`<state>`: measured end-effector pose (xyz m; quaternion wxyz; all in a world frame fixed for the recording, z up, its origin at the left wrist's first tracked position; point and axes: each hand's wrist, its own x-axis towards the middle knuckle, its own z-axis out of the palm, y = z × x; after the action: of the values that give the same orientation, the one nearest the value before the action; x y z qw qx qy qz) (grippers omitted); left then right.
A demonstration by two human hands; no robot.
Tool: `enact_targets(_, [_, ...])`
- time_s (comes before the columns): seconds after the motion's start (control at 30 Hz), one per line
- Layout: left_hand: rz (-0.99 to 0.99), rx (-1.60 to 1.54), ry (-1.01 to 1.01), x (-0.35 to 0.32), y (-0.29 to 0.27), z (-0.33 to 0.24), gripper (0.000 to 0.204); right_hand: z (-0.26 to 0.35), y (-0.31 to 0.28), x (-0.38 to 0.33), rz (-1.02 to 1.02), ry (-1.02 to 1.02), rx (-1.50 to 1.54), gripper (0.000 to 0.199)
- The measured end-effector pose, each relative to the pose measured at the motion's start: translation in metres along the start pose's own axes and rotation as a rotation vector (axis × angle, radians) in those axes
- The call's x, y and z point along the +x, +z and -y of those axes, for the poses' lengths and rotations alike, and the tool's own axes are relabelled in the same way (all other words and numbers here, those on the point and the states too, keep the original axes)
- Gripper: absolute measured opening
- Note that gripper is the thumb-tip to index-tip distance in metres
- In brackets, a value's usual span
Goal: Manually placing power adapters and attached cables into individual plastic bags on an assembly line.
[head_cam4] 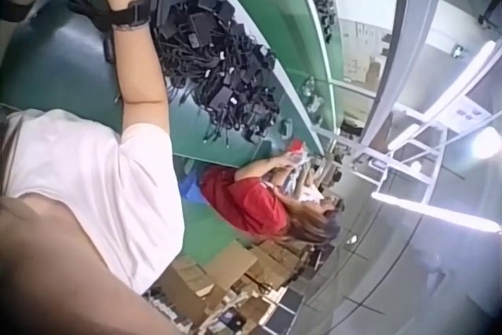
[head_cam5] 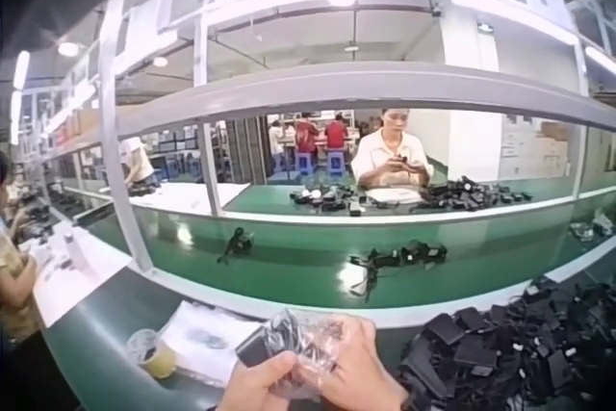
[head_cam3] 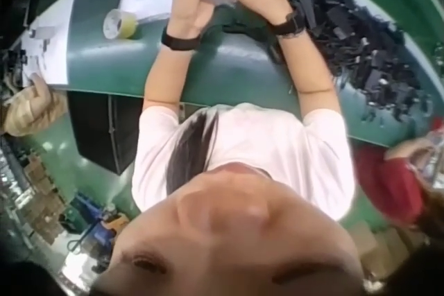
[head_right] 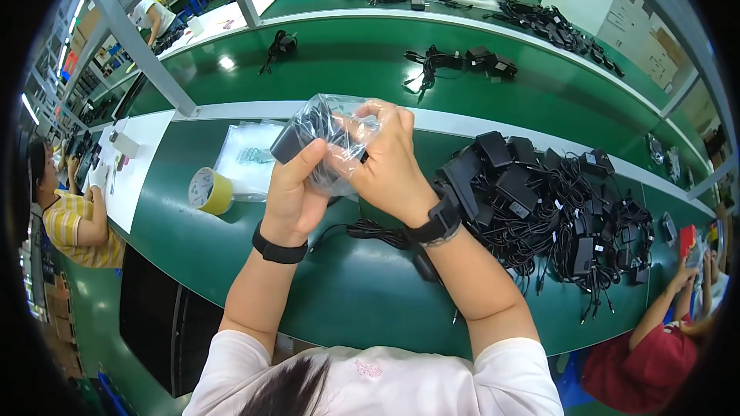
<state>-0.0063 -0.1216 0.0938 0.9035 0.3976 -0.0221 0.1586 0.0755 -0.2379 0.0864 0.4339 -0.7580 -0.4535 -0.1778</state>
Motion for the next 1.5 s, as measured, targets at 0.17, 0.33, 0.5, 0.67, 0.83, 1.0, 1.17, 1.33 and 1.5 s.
enact_targets(0.17, [-0.043, -0.205, -0.160, 0.004, -0.006, 0.007, 0.023, -0.030, 0.006, -0.006, 0.235, 0.062, 0.161, 0.035])
enact_targets(0.33, [-0.056, -0.101, -0.159, 0.009, -0.022, 0.011, 0.026, -0.013, 0.015, -0.015, 0.100, 0.036, 0.189, 0.047])
enact_targets(0.5, [-0.040, -0.206, -0.063, 0.004, -0.011, 0.008, 0.027, 0.003, 0.007, -0.008, -0.054, 0.045, 0.336, 0.050])
enact_targets(0.67, [-0.088, -0.281, -0.094, 0.008, -0.020, 0.001, 0.026, -0.015, -0.001, -0.005, 0.181, 0.215, 0.876, 0.050])
enact_targets(0.83, [-0.220, -0.254, 0.024, 0.013, -0.033, -0.007, 0.023, -0.007, 0.000, -0.007, 0.149, -0.007, 0.422, 0.034])
enact_targets(1.0, [-0.214, -0.261, 0.073, 0.009, -0.029, -0.005, 0.022, 0.003, 0.017, -0.017, 0.044, -0.058, 0.329, 0.020])
enact_targets(1.17, [-0.237, -0.370, -0.086, 0.011, -0.031, -0.029, 0.025, -0.016, -0.005, -0.008, 0.039, 0.160, 0.812, 0.024])
enact_targets(1.33, [-0.158, -0.354, -0.141, 0.008, -0.030, -0.025, 0.028, -0.015, -0.022, -0.003, 0.032, 0.430, 1.101, 0.030])
enact_targets(1.5, [-0.072, -0.291, -0.189, 0.009, -0.023, -0.013, 0.031, 0.008, -0.048, 0.026, -0.259, -0.123, 0.155, 0.024])
